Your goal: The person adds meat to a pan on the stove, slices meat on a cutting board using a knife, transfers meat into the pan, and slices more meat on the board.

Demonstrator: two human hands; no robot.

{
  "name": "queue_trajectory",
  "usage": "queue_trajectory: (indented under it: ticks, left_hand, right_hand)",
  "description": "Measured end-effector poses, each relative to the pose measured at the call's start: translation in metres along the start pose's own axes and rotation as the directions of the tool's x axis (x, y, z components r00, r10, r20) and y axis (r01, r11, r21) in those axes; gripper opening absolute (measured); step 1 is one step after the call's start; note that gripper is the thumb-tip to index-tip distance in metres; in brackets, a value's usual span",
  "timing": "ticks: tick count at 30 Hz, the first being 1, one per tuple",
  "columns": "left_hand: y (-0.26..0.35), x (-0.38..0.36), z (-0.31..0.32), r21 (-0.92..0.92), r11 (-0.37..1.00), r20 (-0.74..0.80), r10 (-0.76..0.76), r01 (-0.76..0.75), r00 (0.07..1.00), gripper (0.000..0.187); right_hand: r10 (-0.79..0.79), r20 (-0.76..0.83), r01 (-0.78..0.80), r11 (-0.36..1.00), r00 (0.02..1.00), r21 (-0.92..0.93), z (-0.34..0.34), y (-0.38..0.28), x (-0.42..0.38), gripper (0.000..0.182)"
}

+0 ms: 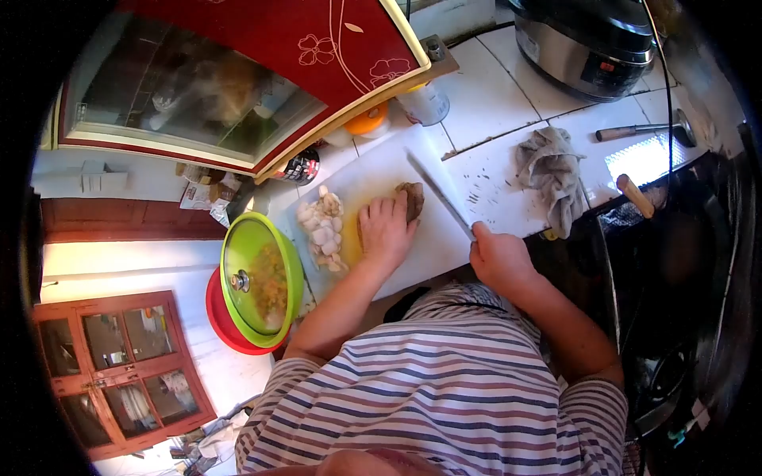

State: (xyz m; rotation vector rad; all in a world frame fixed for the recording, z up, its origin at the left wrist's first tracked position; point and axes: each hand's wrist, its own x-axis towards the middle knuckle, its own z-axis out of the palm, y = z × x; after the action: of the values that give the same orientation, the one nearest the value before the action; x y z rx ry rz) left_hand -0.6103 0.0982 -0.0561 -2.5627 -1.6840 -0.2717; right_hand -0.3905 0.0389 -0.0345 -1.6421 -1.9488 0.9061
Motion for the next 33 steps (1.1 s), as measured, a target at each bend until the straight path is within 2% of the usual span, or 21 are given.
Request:
queue_trajectory:
  ticks: [2,4,6,8,11,13,16,20,24,30,31,32,33]
  left_hand:
    - [0.002,0.005,0.007,-0.004,1.0,-0.03,0.002,-0.002,1.0,0.051]
    - [0.005,0.009,0.011,-0.169,0.972,0.107,-0.144,0.161,0.984,0.044]
    - [0.003,0.013,0.01,-0.2,0.969,0.112,-0.121,0.142,0.986,0.041]
    - [0.001,0.017,0.011,-0.232,0.966,0.12,-0.091,0.117,0.989,0.037]
    - [-0.002,0.024,0.017,-0.236,0.957,0.211,-0.118,0.168,0.97,0.031]
    - [-0.005,0.025,0.016,-0.222,0.97,0.196,-0.058,0.102,0.979,0.027]
    - [-0.006,0.025,0.018,-0.272,0.954,0.139,-0.089,0.124,0.986,0.027]
    - [-0.008,0.026,0.017,-0.282,0.958,0.13,-0.01,0.046,0.991,0.028]
    - [-0.007,0.032,0.011,-0.28,0.948,0.198,-0.099,0.153,0.975,0.028]
    - [-0.014,0.041,0.022,-0.279,0.917,0.255,-0.215,0.284,0.943,0.023]
    - [-0.014,0.043,0.025,-0.29,0.902,0.271,-0.244,0.32,0.931,0.021]
    - [-0.013,0.043,0.027,-0.279,0.914,0.258,-0.225,0.296,0.939,0.021]
    - [-0.014,0.041,0.029,-0.252,0.929,0.249,-0.209,0.271,0.946,0.021]
  right_hand:
    - [-0.005,0.138,0.037,0.972,0.99,-0.234,-0.006,-0.014,0.008,0.013]
    - [0.023,0.186,0.031,0.959,0.982,-0.281,-0.007,-0.022,0.011,0.012]
    - [0.049,0.231,0.031,0.944,0.972,-0.328,-0.008,-0.024,0.014,0.012]
    - [-0.016,0.245,0.112,0.916,0.969,-0.384,-0.008,-0.025,0.014,0.017]
    - [0.022,0.254,0.089,0.903,0.967,-0.42,-0.006,-0.027,0.014,0.017]
    - [0.033,0.254,0.079,0.904,0.967,-0.42,-0.009,-0.033,0.014,0.017]
    - [0.037,0.254,0.07,0.913,0.967,-0.401,-0.011,-0.036,0.016,0.017]
    - [0.036,0.242,0.061,0.922,0.969,-0.383,-0.005,-0.041,0.023,0.013]
    - [0.083,0.294,0.028,0.934,0.952,-0.355,0.003,-0.05,0.044,0.017]
    - [-0.058,0.162,0.113,0.928,0.985,-0.354,0.007,-0.061,0.075,0.009]
    - [-0.049,0.208,0.122,0.928,0.977,-0.353,0.004,-0.061,0.082,0.013]
    - [-0.038,0.254,0.129,0.927,0.967,-0.353,0.001,-0.061,0.085,0.016]
    - [-0.041,0.229,0.12,0.931,0.972,-0.344,0.003,-0.061,0.086,0.016]
